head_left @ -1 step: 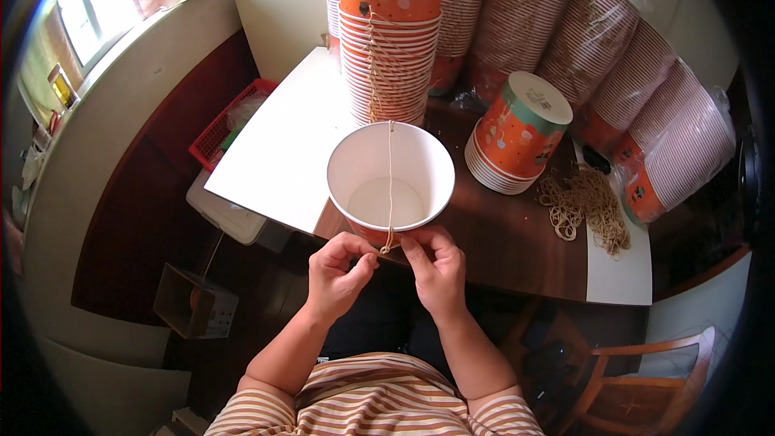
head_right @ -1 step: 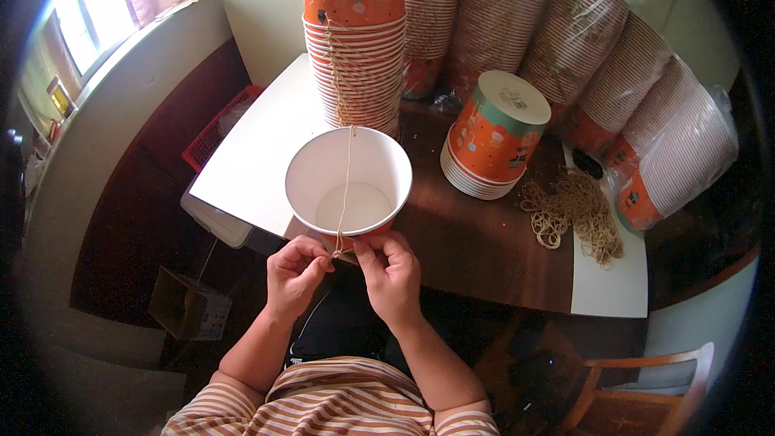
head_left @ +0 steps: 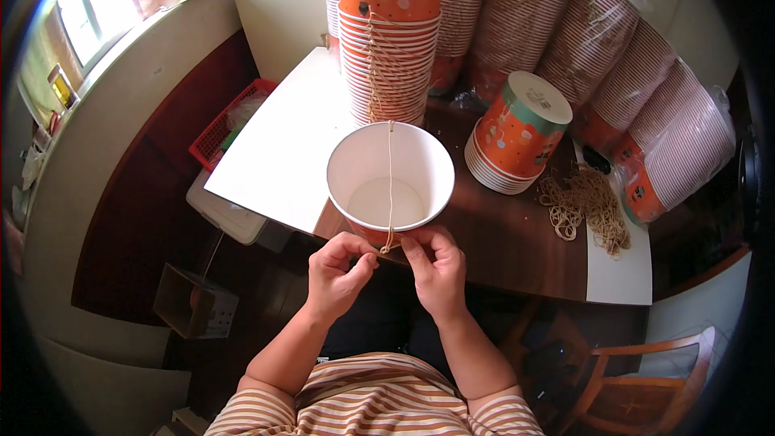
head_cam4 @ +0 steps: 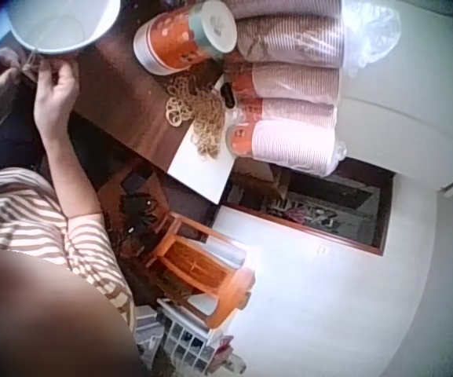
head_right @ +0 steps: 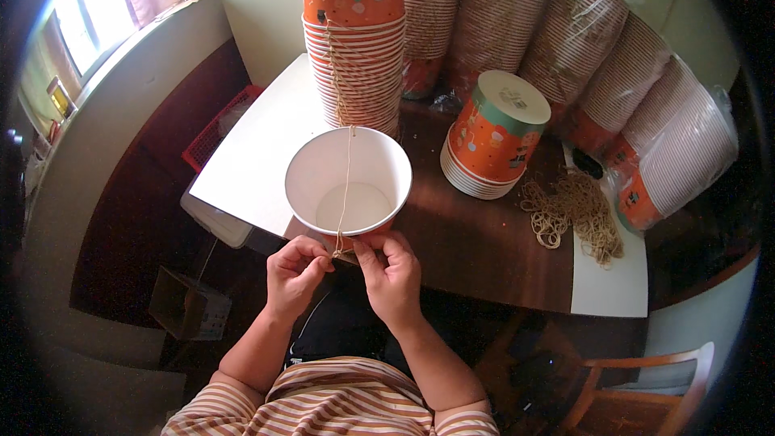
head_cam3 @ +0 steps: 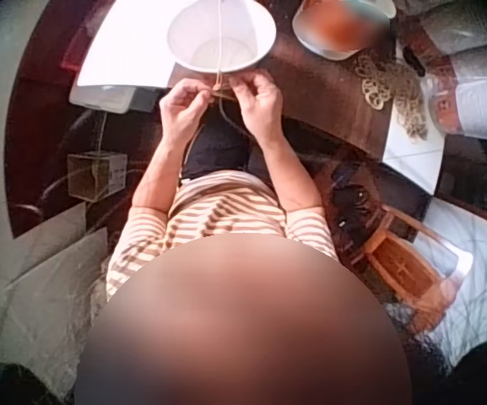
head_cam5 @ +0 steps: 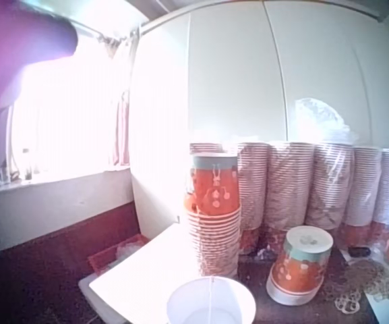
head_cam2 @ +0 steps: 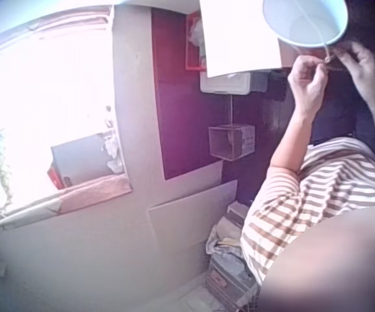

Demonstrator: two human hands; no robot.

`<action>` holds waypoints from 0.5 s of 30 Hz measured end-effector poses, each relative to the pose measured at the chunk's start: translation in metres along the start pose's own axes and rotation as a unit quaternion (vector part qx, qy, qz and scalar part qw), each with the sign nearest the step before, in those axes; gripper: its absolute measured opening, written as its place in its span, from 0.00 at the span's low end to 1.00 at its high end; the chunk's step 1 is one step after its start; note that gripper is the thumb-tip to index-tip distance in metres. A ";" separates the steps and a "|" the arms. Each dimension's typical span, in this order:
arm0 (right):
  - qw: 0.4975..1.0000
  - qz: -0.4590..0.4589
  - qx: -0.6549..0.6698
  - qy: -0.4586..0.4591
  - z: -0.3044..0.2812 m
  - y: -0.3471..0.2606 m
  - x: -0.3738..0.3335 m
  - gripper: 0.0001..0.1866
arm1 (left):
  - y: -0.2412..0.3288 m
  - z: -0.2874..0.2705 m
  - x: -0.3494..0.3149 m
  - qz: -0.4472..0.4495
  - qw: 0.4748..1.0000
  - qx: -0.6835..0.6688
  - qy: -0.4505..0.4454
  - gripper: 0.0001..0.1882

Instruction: Manually tying elastic bands around stacks of paper cups for packaging.

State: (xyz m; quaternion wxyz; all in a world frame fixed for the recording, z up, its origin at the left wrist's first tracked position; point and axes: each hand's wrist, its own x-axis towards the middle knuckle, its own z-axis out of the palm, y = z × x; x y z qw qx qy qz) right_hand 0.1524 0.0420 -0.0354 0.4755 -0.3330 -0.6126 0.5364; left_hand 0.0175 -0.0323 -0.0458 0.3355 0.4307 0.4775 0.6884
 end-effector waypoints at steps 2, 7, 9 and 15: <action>0.997 -0.038 -0.059 0.011 -0.001 -0.002 0.000 0.06 | 0.000 0.001 0.001 -0.003 1.000 -0.016 0.006 0.02; 0.971 -0.147 -0.184 0.044 -0.006 -0.002 0.001 0.06 | 0.000 0.002 0.000 -0.017 0.999 -0.028 0.002 0.02; 0.972 -0.145 -0.178 0.039 -0.006 -0.005 0.001 0.06 | -0.001 0.003 0.000 -0.018 1.000 -0.026 -0.002 0.03; 0.975 -0.153 -0.161 0.023 -0.008 -0.009 -0.001 0.05 | 0.016 0.011 -0.001 0.062 0.995 0.074 -0.018 0.18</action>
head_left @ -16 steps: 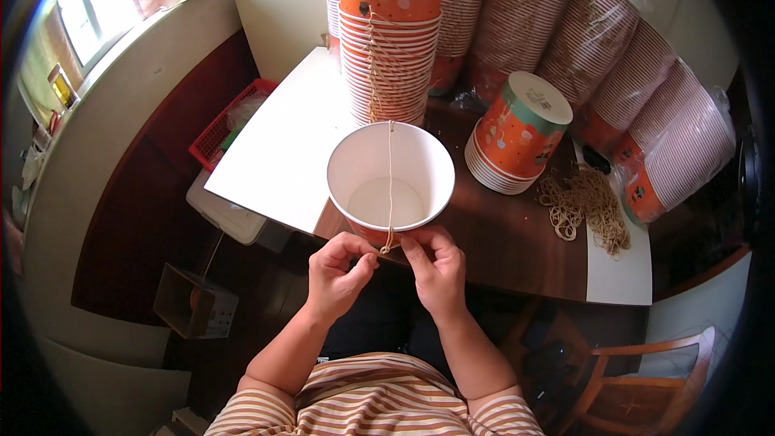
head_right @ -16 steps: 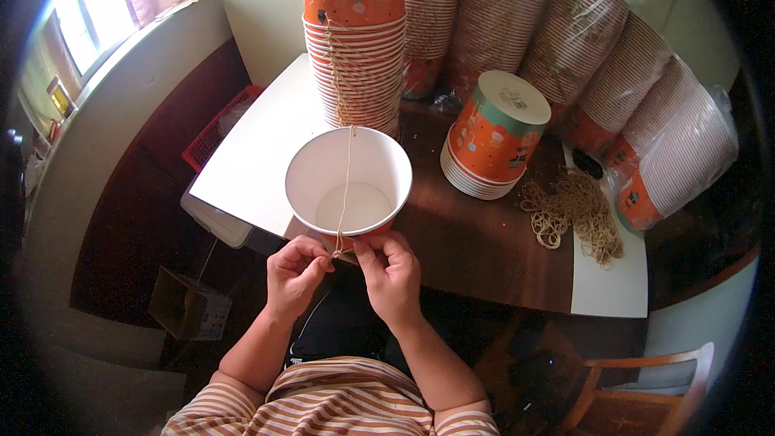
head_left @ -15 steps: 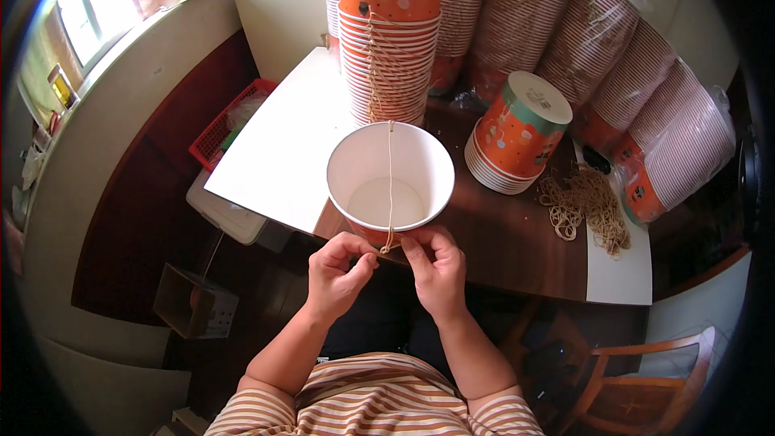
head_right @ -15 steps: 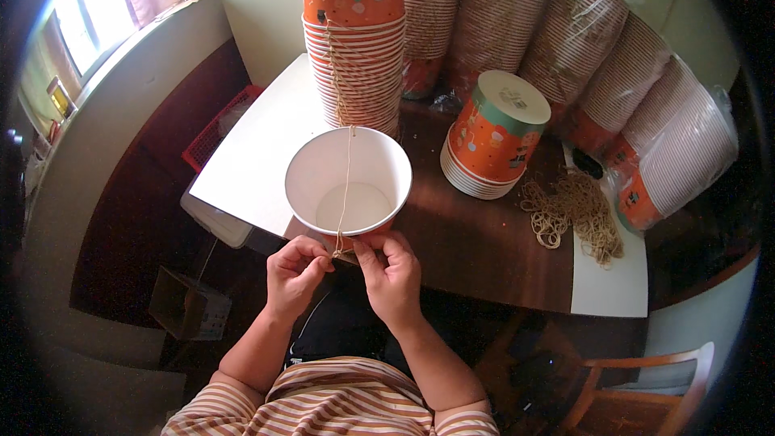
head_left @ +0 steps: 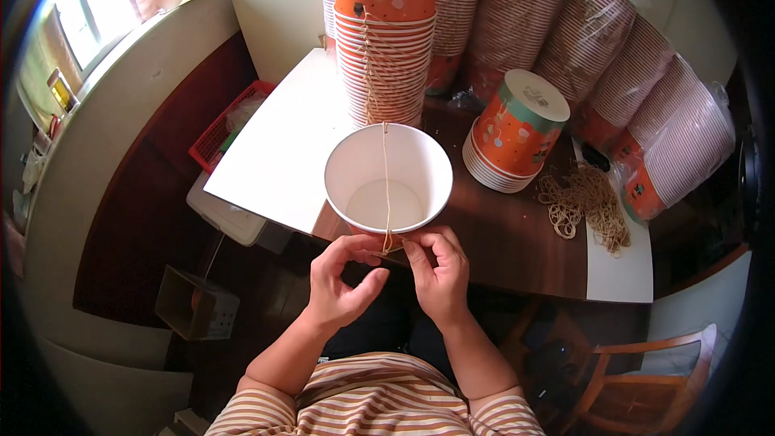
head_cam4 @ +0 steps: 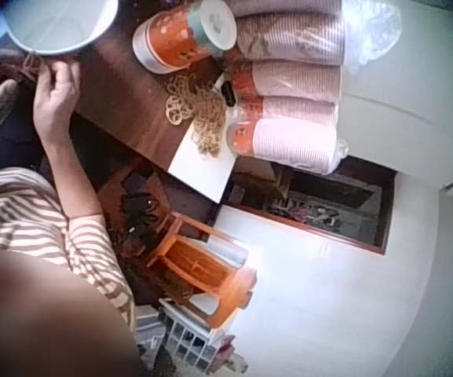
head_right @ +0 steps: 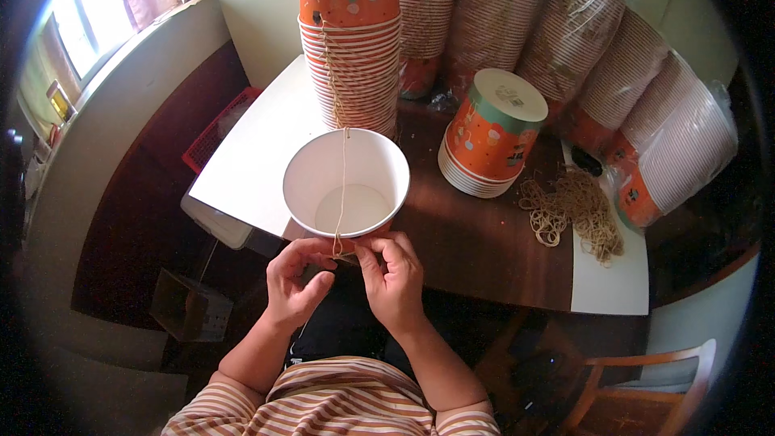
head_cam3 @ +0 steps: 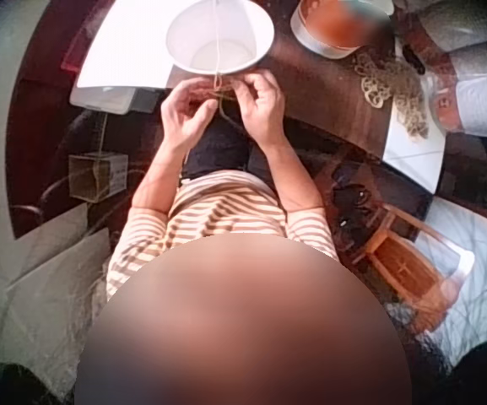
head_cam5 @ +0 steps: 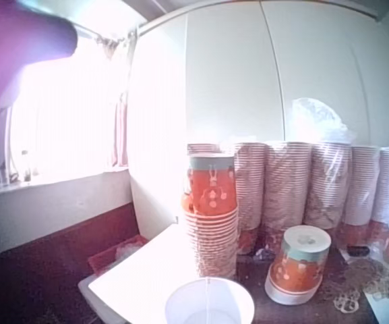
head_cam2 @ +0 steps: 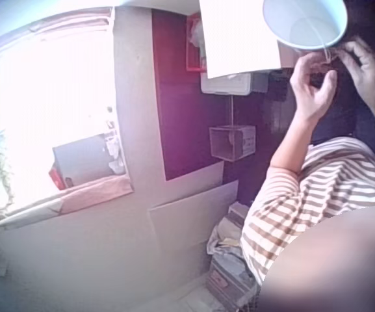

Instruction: Manually tying elastic bands around stacks of paper cups for packaging.

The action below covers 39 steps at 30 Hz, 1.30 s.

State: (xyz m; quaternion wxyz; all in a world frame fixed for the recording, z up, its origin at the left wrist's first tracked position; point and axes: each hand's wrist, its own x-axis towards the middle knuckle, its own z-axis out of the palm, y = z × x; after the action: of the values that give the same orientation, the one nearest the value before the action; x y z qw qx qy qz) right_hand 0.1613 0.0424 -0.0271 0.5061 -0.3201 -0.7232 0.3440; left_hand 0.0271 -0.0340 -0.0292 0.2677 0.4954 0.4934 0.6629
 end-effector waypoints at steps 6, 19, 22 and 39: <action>0.999 0.016 0.022 -0.025 -0.001 -0.006 -0.003 0.05 | 0.001 0.012 0.004 -0.028 0.997 0.064 0.027 0.15; 1.000 0.009 0.018 -0.002 -0.002 0.003 0.002 0.05 | 0.000 0.007 0.005 -0.131 0.991 -0.008 0.041 0.05; 0.998 0.037 0.038 -0.016 -0.002 0.006 0.000 0.06 | 0.002 0.004 0.006 -0.149 0.988 -0.028 0.028 0.06; 0.934 0.209 0.275 -0.085 0.008 0.006 -0.013 0.06 | -0.002 -0.002 0.006 -0.168 0.977 -0.134 0.002 0.09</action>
State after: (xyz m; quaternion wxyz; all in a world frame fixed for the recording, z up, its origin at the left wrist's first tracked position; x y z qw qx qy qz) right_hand 0.1578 0.0342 -0.0410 0.4275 -0.2818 -0.5572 0.6537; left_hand 0.0225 -0.0293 -0.0288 0.4387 0.3637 0.4764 0.6695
